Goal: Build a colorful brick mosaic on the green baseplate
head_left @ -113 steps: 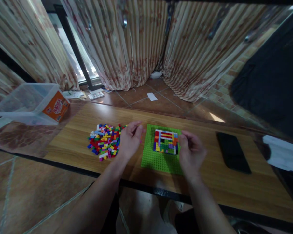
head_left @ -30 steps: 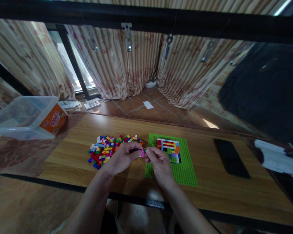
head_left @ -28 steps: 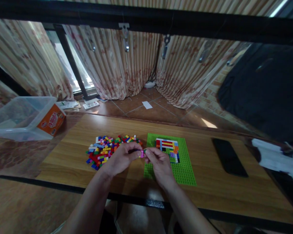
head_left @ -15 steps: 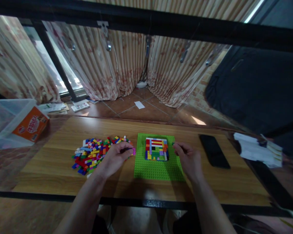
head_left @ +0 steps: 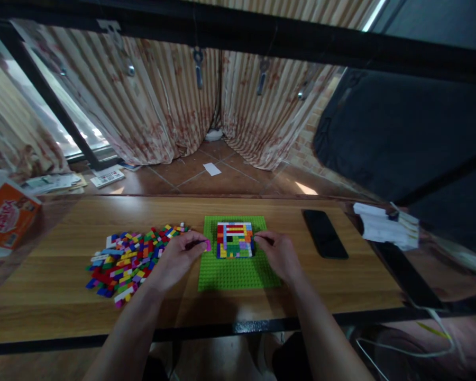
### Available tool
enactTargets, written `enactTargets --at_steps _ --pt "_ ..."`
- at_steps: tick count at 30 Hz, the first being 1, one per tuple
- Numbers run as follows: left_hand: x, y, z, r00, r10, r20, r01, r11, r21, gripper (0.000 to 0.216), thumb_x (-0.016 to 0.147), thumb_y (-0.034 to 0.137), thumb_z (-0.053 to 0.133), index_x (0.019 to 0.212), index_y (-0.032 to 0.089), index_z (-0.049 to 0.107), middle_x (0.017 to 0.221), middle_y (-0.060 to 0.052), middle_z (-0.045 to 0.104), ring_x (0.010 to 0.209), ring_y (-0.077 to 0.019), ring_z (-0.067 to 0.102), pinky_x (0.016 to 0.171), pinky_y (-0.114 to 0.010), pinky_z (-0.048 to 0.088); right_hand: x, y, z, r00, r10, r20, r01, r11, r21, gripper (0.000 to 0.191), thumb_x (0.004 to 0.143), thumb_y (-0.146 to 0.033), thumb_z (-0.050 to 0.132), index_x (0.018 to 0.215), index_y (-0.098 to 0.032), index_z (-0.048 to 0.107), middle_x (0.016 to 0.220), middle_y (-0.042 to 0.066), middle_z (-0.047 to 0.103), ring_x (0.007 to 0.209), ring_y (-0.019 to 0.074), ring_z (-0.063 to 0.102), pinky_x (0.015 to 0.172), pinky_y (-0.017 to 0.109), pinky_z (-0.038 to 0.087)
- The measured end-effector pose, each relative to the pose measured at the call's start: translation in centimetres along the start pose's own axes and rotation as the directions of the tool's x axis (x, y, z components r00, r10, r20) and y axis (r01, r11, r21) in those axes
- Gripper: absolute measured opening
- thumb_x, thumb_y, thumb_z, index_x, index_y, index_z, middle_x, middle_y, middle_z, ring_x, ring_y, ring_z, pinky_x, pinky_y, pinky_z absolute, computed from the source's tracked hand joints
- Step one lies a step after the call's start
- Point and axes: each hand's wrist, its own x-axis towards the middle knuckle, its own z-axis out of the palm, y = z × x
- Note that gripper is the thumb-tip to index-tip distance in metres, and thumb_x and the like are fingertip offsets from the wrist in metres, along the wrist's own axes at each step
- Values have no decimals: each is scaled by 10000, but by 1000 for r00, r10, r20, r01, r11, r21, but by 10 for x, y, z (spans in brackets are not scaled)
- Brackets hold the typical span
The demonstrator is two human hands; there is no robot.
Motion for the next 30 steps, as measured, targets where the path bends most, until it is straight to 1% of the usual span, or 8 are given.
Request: enactTargets --at_steps 4,8,11,15,17,20,26,30 --pt "0 -1 0 1000 -2 -10 2 1000 15 245 748 396 679 804 158 693 771 -26 683 748 -166 584 686 -264 448 2 1 7 1000 17 -9 -17 999 28 177 753 -338 642 790 -228 775 792 30 763 727 203 658 719 331 476" --pt "-1 1 -1 1000 8 -16 -8 999 33 228 750 389 674 785 165 697 748 -21 684 726 -162 585 666 -259 448 6 5 11 999 43 -2 -42 987 155 173 712 -352 685 764 -206 763 766 38 758 708 198 665 704 329 495" --pt "-1 1 -2 999 23 -23 -22 999 45 221 741 385 678 771 166 700 751 -22 693 728 -164 591 684 -266 452 9 10 14 996 89 -5 -84 957 277 234 647 -389 748 762 -186 752 744 45 754 665 185 658 662 316 508" --pt "-1 0 -3 999 23 -23 -22 999 32 232 728 390 681 768 163 696 755 -25 697 732 -167 593 697 -273 449 12 14 16 983 184 8 -174 912 370 357 589 -474 787 770 -169 743 614 16 700 542 145 595 552 283 478" --pt "-1 1 -3 999 21 -26 -20 999 25 229 724 385 684 767 161 698 750 -22 691 734 -164 591 699 -271 447 12 14 17 975 222 7 -207 896 393 386 563 -496 798 761 -170 736 585 8 679 523 139 585 526 275 468" --pt "-2 2 -2 999 34 -29 -33 999 30 211 722 375 684 746 167 699 719 -8 672 713 -157 580 689 -265 443 12 12 17 969 246 9 -229 884 407 400 539 -507 807 749 -177 727 591 6 677 532 138 592 532 278 479" --pt "-3 3 0 999 33 -30 -32 999 38 183 732 356 678 747 176 703 734 -6 684 731 -162 604 717 -270 458 12 12 16 967 253 41 -249 889 385 421 525 -502 817 770 -171 728 621 15 685 548 136 586 544 284 483" --pt "-5 2 5 1000 13 -22 -13 1000 20 152 743 322 669 767 175 700 744 -4 694 735 -162 617 724 -269 468 12 12 15 965 258 53 -257 885 389 423 513 -496 823 765 -170 727 630 19 690 542 133 582 543 285 485"
